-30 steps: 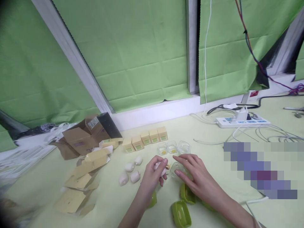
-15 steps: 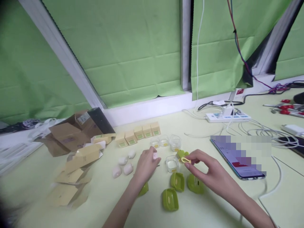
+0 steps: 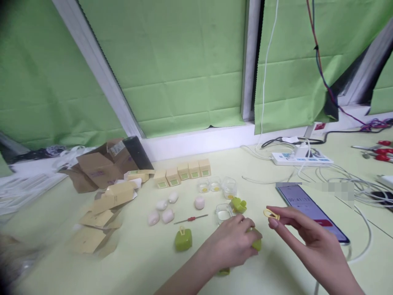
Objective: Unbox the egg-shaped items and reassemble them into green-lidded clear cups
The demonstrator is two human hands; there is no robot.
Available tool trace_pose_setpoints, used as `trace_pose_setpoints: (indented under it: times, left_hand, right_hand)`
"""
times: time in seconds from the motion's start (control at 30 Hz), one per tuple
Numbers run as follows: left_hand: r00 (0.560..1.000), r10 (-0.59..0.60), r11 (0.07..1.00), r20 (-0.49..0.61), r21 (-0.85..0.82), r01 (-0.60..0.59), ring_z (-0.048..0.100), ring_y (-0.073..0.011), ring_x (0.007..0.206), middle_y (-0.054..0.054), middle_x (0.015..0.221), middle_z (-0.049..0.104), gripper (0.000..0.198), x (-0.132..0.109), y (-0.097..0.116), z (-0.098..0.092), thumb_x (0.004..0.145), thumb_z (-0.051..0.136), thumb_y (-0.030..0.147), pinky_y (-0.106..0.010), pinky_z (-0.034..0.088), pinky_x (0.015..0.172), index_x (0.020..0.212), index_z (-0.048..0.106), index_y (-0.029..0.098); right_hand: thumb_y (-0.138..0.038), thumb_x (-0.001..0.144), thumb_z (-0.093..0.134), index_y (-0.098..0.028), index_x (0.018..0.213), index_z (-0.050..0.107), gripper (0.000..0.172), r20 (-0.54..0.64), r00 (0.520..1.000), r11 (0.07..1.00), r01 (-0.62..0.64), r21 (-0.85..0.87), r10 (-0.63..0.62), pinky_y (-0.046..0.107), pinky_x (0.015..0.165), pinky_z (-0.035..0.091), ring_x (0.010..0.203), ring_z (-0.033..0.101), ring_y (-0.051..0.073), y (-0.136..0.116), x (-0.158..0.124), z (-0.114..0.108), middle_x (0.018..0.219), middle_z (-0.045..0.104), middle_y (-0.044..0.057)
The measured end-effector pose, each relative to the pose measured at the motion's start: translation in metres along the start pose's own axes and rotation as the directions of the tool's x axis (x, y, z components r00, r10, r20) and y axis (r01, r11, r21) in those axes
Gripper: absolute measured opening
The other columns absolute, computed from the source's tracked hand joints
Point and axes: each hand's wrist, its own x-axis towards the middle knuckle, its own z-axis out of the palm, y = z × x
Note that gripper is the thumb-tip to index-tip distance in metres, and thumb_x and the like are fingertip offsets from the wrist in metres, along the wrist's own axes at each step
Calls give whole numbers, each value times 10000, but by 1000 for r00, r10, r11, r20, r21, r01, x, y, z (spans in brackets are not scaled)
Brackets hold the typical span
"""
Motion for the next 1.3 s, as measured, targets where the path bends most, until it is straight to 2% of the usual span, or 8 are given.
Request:
trace_pose_setpoints:
  times: [0.07, 0.17, 0.27, 0.37, 0.5, 0.63, 1.1, 1.3]
  left_hand:
    - [976, -172, 937, -130, -327, 122, 551, -325, 1014, -147, 1031, 628, 362, -10, -1, -12, 726, 689, 287, -439, 428, 863, 1066, 660, 168]
    - [825, -519, 475, -222, -878, 63, 547, -287, 1084, -118, 1169, 595, 437, -34, -1, -32, 768, 641, 374, -411, 428, 907, 1169, 588, 208]
    - [727, -666, 34, -170, -980, -198, 567, -292, 1092, -120, 1249, 566, 466, -55, -5, -36, 810, 591, 380, -395, 447, 900, 1229, 538, 183]
    - [687, -718, -113, -109, -956, -270, 618, -280, 1014, -116, 1227, 593, 521, -67, -13, -26, 768, 654, 347, -376, 475, 861, 1248, 528, 189]
    - [735, -673, -159, -81, -955, -251, 582, -278, 1095, -109, 1158, 639, 530, -70, -22, -6, 684, 740, 239, -376, 425, 962, 1190, 593, 185]
    - [802, -593, -83, -76, -985, -154, 592, -298, 1060, -140, 1109, 655, 510, -68, -29, 7, 645, 773, 331, -386, 452, 916, 1107, 653, 151]
    - [780, -605, 181, -156, -982, -56, 568, -132, 618, -54, 734, 672, 393, -73, -31, 14, 659, 758, 372, -225, 426, 564, 993, 691, 176]
    - [767, -642, -103, 25, -993, -54, 591, -122, 622, -72, 789, 677, 390, -73, -31, 6, 651, 758, 415, -237, 446, 601, 921, 691, 142]
  right_hand:
    - [-464, 695, 673, -292, 835, 716, 225, 30, 1000, 998, -9, 55, 7, 263, 671, 611, 691, 721, 206, -4, 6, 3, 876, 749, 8]
    - [-463, 716, 664, -276, 927, 699, 284, 92, 996, 990, -12, 141, -1, 277, 680, 606, 709, 720, 210, -15, 16, 13, 856, 747, 26]
    - [-454, 726, 671, -239, 990, 686, 340, 228, 971, 977, 26, 210, -75, 267, 625, 601, 720, 720, 217, -32, 23, 31, 843, 751, 52]
    - [-381, 803, 621, -231, 959, 678, 223, 363, 904, 954, 133, 267, -228, 270, 667, 577, 765, 695, 195, -46, 21, 53, 886, 728, 53]
    - [-234, 889, 508, -216, 906, 633, 127, 472, 783, 911, 307, 275, -406, 253, 636, 525, 700, 621, 144, -46, 8, 73, 778, 644, 22]
    - [-177, 900, 481, -201, 888, 609, 131, 479, 777, 913, 351, 207, -407, 241, 607, 497, 686, 591, 133, -35, -2, 77, 773, 604, 20]
    - [-181, 913, 472, -218, 942, 597, 133, 532, 687, 841, 532, 96, -495, 275, 617, 478, 719, 577, 161, -23, -4, 74, 815, 601, 32]
    - [-227, 905, 509, -240, 929, 616, 111, 544, 718, 888, 444, 123, -434, 277, 657, 499, 771, 579, 165, -31, 1, 69, 828, 562, 24]
